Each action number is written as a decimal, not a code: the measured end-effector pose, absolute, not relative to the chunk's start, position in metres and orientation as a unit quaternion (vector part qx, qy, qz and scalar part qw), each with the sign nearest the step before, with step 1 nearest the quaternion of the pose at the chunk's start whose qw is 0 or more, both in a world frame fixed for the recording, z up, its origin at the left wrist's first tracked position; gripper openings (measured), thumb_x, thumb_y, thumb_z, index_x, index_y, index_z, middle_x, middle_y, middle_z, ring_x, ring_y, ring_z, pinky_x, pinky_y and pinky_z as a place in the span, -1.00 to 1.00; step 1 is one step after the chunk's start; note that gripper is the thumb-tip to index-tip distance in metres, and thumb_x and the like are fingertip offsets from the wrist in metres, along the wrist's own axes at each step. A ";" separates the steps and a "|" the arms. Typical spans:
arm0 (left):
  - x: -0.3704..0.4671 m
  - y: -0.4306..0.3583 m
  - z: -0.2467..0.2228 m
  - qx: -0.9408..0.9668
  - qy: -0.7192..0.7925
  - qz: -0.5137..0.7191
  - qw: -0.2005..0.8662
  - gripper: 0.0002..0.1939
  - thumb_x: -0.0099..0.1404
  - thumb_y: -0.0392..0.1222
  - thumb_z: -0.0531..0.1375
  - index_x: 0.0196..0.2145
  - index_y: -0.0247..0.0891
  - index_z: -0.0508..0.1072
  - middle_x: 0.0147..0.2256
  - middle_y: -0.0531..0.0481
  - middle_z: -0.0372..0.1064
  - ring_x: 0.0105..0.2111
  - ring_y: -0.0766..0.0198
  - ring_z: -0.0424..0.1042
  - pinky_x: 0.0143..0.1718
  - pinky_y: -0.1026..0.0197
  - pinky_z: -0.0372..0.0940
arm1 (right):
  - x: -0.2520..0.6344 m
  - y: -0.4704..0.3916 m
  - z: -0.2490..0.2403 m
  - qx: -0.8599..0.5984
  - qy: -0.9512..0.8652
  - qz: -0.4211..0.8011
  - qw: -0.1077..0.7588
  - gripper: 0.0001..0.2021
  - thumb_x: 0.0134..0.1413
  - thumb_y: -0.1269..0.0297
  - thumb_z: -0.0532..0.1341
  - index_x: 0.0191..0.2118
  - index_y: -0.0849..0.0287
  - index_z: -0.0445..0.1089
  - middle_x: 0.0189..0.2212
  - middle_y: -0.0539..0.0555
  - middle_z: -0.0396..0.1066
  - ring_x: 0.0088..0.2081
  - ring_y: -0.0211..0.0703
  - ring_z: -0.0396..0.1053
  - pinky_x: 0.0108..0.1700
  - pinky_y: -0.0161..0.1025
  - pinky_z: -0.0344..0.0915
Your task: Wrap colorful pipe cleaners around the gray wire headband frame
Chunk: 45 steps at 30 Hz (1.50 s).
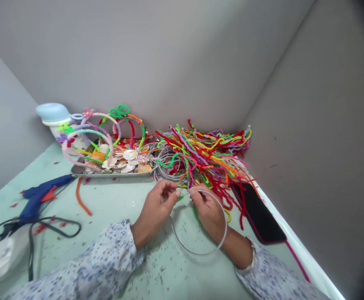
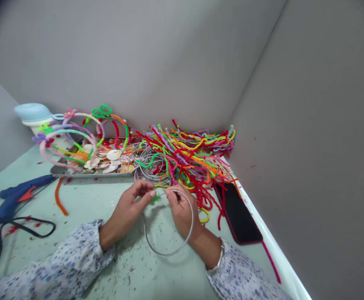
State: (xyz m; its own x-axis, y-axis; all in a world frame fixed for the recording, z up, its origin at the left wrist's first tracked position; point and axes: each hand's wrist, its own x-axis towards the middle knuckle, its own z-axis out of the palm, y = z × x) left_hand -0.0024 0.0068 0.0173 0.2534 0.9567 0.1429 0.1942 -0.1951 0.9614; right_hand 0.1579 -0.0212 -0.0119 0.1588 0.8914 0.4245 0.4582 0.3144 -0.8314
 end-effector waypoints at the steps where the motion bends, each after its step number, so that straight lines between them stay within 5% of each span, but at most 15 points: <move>1: -0.003 0.004 0.018 0.687 0.441 0.425 0.391 -0.89 0.23 -0.19 0.19 -0.28 -0.25 0.39 -0.33 0.00 0.35 -0.30 0.25 0.33 -0.24 0.22 0.22 | 0.158 -0.021 -0.011 -0.548 -0.617 0.199 0.528 -0.82 0.24 0.24 0.12 -0.34 0.14 0.41 -0.44 0.00 0.39 -0.37 -0.17 0.36 -0.26 -0.27 0.28; 5: -0.005 -0.002 0.018 0.770 0.411 0.413 0.260 -0.93 0.23 -0.25 0.20 -0.29 -0.23 0.42 -0.31 -0.04 0.37 -0.26 0.20 0.35 -0.19 0.20 0.23 | 0.157 -0.022 -0.010 -0.541 -0.629 0.176 0.531 -0.82 0.24 0.26 0.11 -0.36 0.13 0.41 -0.45 -0.01 0.38 -0.37 -0.17 0.34 -0.26 -0.26 0.27; 16: -0.005 -0.003 0.014 0.804 0.405 0.373 0.225 -0.89 0.29 -0.24 0.13 -0.30 -0.20 0.47 -0.30 -0.07 0.42 -0.26 0.17 0.38 -0.18 0.18 0.22 | 0.156 -0.023 -0.007 -0.523 -0.647 0.182 0.524 -0.82 0.25 0.27 0.11 -0.36 0.13 0.39 -0.47 -0.01 0.35 -0.39 -0.19 0.32 -0.30 -0.27 0.24; 31: -0.001 0.004 0.010 0.714 0.438 0.355 0.415 -0.85 0.24 -0.20 0.13 -0.40 -0.24 0.49 -0.39 0.00 0.40 -0.33 0.21 0.35 -0.28 0.24 0.19 | 0.158 -0.022 -0.009 -0.518 -0.672 0.158 0.505 -0.82 0.25 0.28 0.10 -0.35 0.13 0.40 -0.44 0.02 0.37 -0.35 -0.15 0.32 -0.27 -0.23 0.24; 39: -0.003 0.016 0.008 0.605 0.375 0.291 0.639 -0.80 0.19 -0.12 0.19 -0.49 -0.30 0.44 -0.55 0.04 0.30 -0.50 0.31 0.24 -0.40 0.25 0.12 | 0.159 -0.021 -0.009 -0.501 -0.674 0.177 0.514 -0.82 0.25 0.28 0.10 -0.34 0.14 0.39 -0.44 0.01 0.35 -0.36 -0.17 0.31 -0.26 -0.23 0.24; 45: -0.010 0.018 0.018 0.474 0.332 0.228 0.783 -0.82 0.14 -0.15 0.29 -0.47 -0.35 0.50 -0.47 -0.02 0.36 -0.48 0.36 0.28 -0.36 0.27 0.16 | 0.158 -0.022 -0.008 -0.482 -0.662 0.207 0.535 -0.82 0.24 0.29 0.11 -0.37 0.14 0.39 -0.46 0.00 0.34 -0.36 -0.18 0.31 -0.25 -0.23 0.25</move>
State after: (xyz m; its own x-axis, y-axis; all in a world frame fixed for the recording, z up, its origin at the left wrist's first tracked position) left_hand -0.0098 0.0181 0.0182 0.6756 0.6718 -0.3037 -0.0416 0.4460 0.8941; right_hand 0.1576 -0.0215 -0.0077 0.0372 0.8594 0.5099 0.4161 0.4505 -0.7898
